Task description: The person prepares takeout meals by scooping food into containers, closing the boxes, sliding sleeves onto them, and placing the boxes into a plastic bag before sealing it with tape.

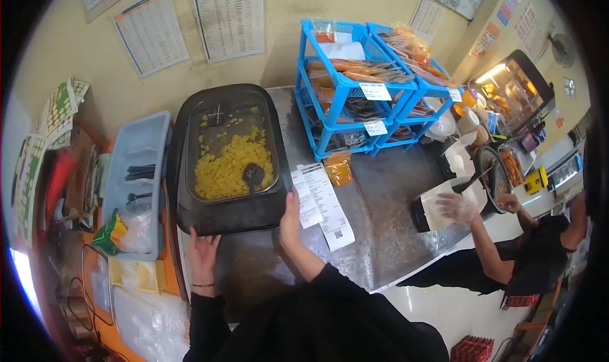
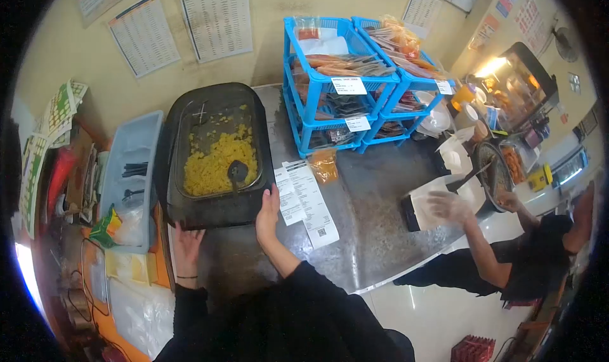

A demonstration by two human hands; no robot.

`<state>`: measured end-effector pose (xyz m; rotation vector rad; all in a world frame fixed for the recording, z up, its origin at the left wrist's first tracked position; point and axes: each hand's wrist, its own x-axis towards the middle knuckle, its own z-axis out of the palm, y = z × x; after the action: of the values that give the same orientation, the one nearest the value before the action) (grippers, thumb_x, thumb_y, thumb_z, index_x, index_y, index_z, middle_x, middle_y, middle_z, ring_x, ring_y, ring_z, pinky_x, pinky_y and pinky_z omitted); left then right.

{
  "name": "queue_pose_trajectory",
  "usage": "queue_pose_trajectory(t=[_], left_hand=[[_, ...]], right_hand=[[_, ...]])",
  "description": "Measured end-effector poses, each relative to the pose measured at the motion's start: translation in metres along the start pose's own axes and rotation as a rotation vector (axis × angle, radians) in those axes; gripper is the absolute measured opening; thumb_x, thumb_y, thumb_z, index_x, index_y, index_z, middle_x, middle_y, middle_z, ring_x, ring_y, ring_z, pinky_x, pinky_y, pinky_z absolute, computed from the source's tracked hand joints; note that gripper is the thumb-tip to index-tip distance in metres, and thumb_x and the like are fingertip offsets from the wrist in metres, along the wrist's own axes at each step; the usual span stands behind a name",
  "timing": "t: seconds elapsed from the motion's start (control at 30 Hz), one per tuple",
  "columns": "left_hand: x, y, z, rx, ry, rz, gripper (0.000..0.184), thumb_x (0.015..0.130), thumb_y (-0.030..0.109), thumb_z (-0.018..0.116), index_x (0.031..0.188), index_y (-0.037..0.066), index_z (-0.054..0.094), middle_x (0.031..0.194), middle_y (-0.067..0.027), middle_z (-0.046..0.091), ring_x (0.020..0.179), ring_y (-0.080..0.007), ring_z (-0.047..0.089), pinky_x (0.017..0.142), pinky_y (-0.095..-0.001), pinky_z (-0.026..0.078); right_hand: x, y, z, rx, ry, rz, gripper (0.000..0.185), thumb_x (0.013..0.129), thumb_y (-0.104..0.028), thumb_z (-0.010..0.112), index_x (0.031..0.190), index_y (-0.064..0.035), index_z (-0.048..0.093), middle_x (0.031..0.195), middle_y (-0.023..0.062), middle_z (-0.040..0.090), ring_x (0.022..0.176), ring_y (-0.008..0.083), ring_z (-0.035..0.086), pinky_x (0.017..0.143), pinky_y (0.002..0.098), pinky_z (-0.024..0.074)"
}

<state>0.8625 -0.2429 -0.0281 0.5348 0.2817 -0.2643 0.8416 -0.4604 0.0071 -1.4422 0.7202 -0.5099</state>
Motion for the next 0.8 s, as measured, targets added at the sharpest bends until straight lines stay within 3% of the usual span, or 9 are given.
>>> queue_pose_trajectory(t=[0.07,0.2,0.23,0.37,0.5,0.63,0.73,0.8], left_hand=[[-0.005,0.008,0.013,0.027,-0.04,0.036,0.029,0.086,0.023,0.049,0.11,0.007,0.049,0.11,-0.0076,0.053,0.105,-0.0206,0.048,0.091,-0.0413,0.037],[-0.001,0.043,0.066,0.077,-0.12,0.141,0.027,0.087,0.023,0.047,0.11,0.008,0.048,0.111,-0.0075,0.052,0.105,-0.0195,0.047,0.091,-0.042,0.038],[0.006,0.051,0.085,0.079,-0.152,0.17,0.027,0.087,0.023,0.047,0.11,0.008,0.048,0.112,-0.0073,0.052,0.105,-0.0192,0.047,0.091,-0.0424,0.037],[0.039,0.081,0.174,0.074,-0.363,0.267,0.025,0.088,0.018,0.045,0.108,0.004,0.046,0.112,-0.0078,0.049,0.109,-0.019,0.044,0.092,-0.0425,0.036],[0.09,0.099,0.273,0.162,-0.332,0.449,0.024,0.088,0.011,0.041,0.107,-0.002,0.042,0.114,-0.0139,0.044,0.112,-0.0265,0.04,0.094,-0.0471,0.034],[0.19,0.136,0.341,0.1,-0.326,0.492,0.02,0.088,0.01,0.039,0.098,-0.008,0.042,0.098,-0.02,0.048,0.094,-0.0342,0.05,0.081,-0.0476,0.047],[0.22,0.162,0.37,0.243,-0.38,0.326,0.028,0.088,0.017,0.043,0.107,-0.004,0.041,0.105,-0.0188,0.048,0.1,-0.0313,0.049,0.085,-0.0455,0.043],[0.193,0.154,0.368,0.465,-0.354,0.418,0.037,0.085,0.025,0.048,0.113,0.001,0.04,0.11,-0.0147,0.048,0.102,-0.0263,0.049,0.084,-0.0419,0.041]], right_hand=[[-0.011,-0.005,-0.018,-0.003,0.004,-0.251,0.044,0.09,-0.024,0.035,0.125,0.0022,0.032,0.13,0.0166,0.031,0.124,0.0233,0.024,0.101,0.031,0.0171],[0.001,0.031,-0.068,-0.794,-0.227,-0.692,0.04,0.085,-0.021,0.04,0.118,0.0005,0.039,0.126,0.0215,0.035,0.122,0.0332,0.028,0.101,0.0488,0.0128],[0.001,0.049,-0.074,-0.986,-0.268,-0.712,0.045,0.083,-0.029,0.044,0.119,-0.0015,0.041,0.125,0.0232,0.035,0.121,0.036,0.028,0.096,0.0603,0.0083],[-0.017,0.089,-0.08,-1.132,-0.282,-0.659,0.053,0.081,-0.043,0.045,0.119,-0.0059,0.044,0.125,0.0232,0.035,0.12,0.0355,0.03,0.091,0.0656,0.0068],[-0.022,0.08,-0.074,-1.072,-0.271,-0.643,0.051,0.081,-0.042,0.046,0.119,-0.0086,0.045,0.124,0.0226,0.037,0.117,0.0347,0.033,0.092,0.0617,0.0104],[-0.02,0.047,-0.071,-0.935,-0.232,-0.724,0.042,0.08,-0.037,0.051,0.111,-0.0096,0.05,0.116,0.019,0.043,0.11,0.0327,0.038,0.089,0.0549,0.0203],[-0.002,0.034,-0.054,-0.722,-0.333,-0.744,0.031,0.076,-0.032,0.057,0.095,-0.0076,0.057,0.099,0.0157,0.051,0.095,0.0308,0.045,0.079,0.0478,0.0281],[0.016,0.02,-0.031,-0.741,-0.459,-0.686,0.025,0.074,-0.03,0.06,0.084,-0.0071,0.058,0.087,0.0128,0.054,0.084,0.0293,0.047,0.071,0.0435,0.0302]])
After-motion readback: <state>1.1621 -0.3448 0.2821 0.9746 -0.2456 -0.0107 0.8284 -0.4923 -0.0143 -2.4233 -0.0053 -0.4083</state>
